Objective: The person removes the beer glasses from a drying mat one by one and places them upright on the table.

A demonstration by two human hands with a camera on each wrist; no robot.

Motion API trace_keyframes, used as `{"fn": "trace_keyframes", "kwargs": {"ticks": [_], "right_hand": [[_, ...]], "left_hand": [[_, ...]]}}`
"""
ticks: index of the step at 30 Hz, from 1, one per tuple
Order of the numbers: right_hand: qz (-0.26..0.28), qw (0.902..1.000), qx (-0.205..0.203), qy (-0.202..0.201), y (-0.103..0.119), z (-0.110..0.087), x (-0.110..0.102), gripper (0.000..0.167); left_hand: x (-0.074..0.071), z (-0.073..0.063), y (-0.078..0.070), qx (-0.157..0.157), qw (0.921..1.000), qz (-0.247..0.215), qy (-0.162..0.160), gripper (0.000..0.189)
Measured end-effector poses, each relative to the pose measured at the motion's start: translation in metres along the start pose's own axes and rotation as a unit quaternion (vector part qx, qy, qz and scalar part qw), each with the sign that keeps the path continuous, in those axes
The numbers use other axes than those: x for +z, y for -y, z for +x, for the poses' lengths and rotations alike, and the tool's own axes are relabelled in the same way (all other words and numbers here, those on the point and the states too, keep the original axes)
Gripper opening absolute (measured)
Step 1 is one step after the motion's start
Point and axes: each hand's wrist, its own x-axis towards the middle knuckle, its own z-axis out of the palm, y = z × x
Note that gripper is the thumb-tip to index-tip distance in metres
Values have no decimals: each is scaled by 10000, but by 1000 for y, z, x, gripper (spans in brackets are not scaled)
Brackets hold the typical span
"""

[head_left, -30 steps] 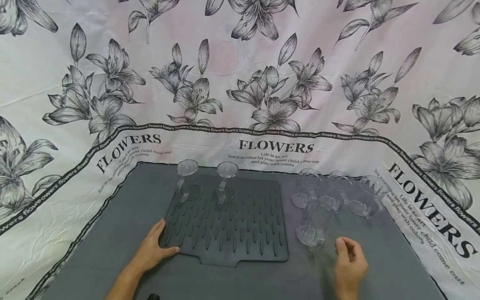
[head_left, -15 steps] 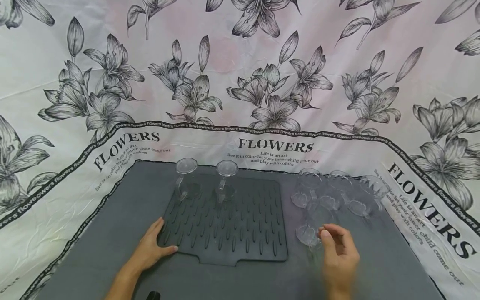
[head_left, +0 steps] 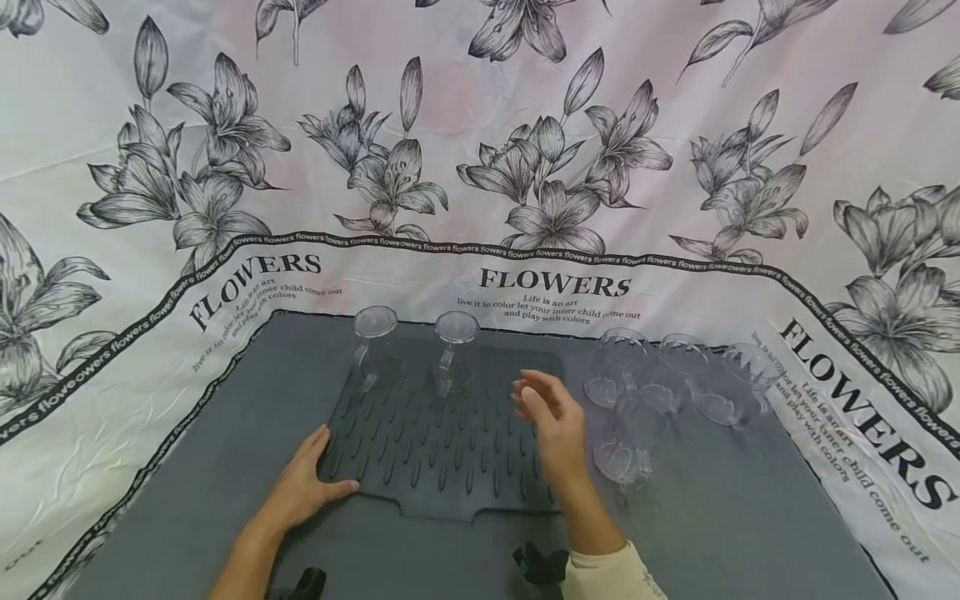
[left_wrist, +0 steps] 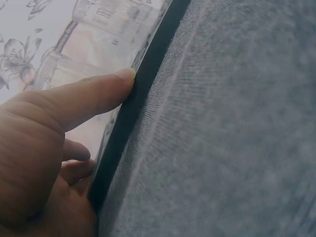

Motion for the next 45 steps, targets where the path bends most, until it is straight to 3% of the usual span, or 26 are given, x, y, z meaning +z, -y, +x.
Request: {"fn": "trace_keyframes", "kwargs": {"ticks": [4,10,18,25,31,38,45], "right_hand": [[33,9984,498,245,-15,15,21,30],[81,9954,835,469,-30,31,43,34],[-193,9943,848,614,-15,33,55,33],[-127,9954,819,483,-56,40,61,35],[-530,9958,663,342,-70,42,70,36],[-552,9950,704,445,-43,34,78,35],[-685,9926,853,525,-49,30,81,36]], "left_hand": [[-3,0,-2,-38,10000,-2,61,111],[-5,-1,-3,-46,10000,-32,39,110],[-3,1,0,83,9999,33,-76,110],[-4,1,-1,10,10000,-11,-55,111],[-5,2,1,48,9999,46,-79,109],[-3,1,1,113,9998,91,-100,106],[3,-3,3,147,9998,10,-160,106]]}}
